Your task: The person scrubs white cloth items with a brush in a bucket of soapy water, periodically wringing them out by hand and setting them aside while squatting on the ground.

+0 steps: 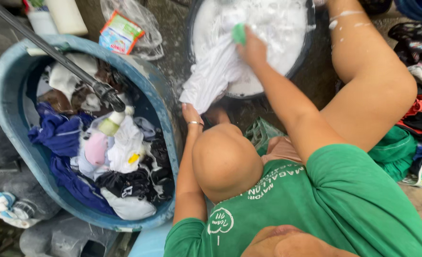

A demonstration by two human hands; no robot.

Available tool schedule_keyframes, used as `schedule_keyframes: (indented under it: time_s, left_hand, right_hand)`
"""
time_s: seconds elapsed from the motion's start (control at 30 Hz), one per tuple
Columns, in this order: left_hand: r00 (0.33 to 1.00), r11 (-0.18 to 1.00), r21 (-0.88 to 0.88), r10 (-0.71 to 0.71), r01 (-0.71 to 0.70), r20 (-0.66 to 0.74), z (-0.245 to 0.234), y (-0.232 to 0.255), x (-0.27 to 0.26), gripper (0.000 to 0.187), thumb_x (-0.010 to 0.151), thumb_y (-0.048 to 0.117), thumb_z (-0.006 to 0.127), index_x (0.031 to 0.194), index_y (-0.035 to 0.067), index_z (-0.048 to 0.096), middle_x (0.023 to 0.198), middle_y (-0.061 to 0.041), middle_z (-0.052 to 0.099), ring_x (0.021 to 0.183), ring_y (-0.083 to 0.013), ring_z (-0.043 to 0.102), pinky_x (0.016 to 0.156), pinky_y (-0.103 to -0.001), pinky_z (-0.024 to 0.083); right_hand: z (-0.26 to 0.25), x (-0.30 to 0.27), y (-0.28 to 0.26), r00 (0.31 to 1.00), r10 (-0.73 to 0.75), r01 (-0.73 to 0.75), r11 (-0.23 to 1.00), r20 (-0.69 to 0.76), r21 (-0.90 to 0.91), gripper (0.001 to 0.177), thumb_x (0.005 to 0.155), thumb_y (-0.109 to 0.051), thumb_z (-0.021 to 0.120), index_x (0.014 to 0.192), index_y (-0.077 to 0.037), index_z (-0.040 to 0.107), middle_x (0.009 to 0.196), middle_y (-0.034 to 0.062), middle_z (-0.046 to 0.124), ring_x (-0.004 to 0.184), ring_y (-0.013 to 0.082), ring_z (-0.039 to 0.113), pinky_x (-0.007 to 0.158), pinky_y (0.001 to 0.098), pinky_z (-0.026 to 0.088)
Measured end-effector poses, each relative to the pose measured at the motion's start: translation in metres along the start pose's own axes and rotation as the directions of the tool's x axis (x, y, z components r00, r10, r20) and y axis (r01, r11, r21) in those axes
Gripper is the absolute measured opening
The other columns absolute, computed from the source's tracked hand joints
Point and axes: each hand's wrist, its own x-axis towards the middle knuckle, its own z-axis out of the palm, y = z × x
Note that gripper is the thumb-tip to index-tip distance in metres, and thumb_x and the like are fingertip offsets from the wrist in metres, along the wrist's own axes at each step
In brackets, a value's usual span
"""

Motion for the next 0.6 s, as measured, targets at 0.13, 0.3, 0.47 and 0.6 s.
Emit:
schedule_keyframes:
  time_s: [0.13, 0.3, 0.47, 0.6]
  left_hand:
    - [0.992, 0.992, 0.123, 0.008, -0.024, 0.126, -0.01, -0.012, 0.001, 0.036, 0.1, 0.014, 0.043, 0.126, -0.006, 0.057, 0.116, -0.019, 0.065, 0.103, -0.0303, 0.063, 0.088, -0.041, 0.049]
    - [0.973, 0.94, 0.306, 0.086, -0.151, 0.214, -0.066, 0.0, -0.033, 0.039, 0.102, 0.018, 0.042, 0.121, -0.008, 0.065, 0.112, -0.021, 0.072, 0.099, -0.0312, 0.068, 0.088, -0.04, 0.054]
    - [0.968, 0.996, 0.068, -0.068, 0.053, 0.243, -0.009, 0.013, -0.021, 0.038, 0.098, 0.013, 0.043, 0.126, -0.004, 0.063, 0.122, -0.017, 0.07, 0.111, -0.0289, 0.068, 0.097, -0.038, 0.054]
    - [0.93, 0.996, -0.055, -0.052, 0.077, 0.364, 0.025, 0.067, -0.04, 0.04, 0.102, 0.019, 0.046, 0.134, -0.002, 0.057, 0.131, -0.016, 0.066, 0.12, -0.0297, 0.064, 0.105, -0.042, 0.05]
  right_hand:
    - [0.049, -0.121, -0.071, 0.783, -0.559, 0.545, 0.828, 0.272, 0.132, 0.068, 0.088, -0.039, 0.07, 0.148, -0.017, 0.048, 0.108, 0.0214, 0.072, 0.1, 0.0405, 0.069, 0.089, 0.0529, 0.052]
    - [0.017, -0.031, -0.015, 0.966, -0.039, 0.028, 0.999, 0.256, 0.047, 0.047, 0.1, -0.029, 0.062, 0.144, -0.013, 0.055, 0.103, 0.021, 0.073, 0.092, 0.036, 0.072, 0.081, 0.0498, 0.056]
    - [0.003, -0.027, -0.032, 0.981, -0.089, 0.105, 0.991, 0.172, -0.081, 0.044, 0.1, -0.028, 0.064, 0.14, -0.013, 0.058, 0.112, 0.0193, 0.073, 0.099, 0.0366, 0.071, 0.086, 0.0547, 0.053]
    - [0.036, -0.1, -0.044, 0.916, -0.205, 0.172, 0.977, 0.345, 0.124, 0.053, 0.097, -0.037, 0.057, 0.148, -0.024, 0.054, 0.127, 0.021, 0.067, 0.109, 0.0405, 0.066, 0.095, 0.0505, 0.051]
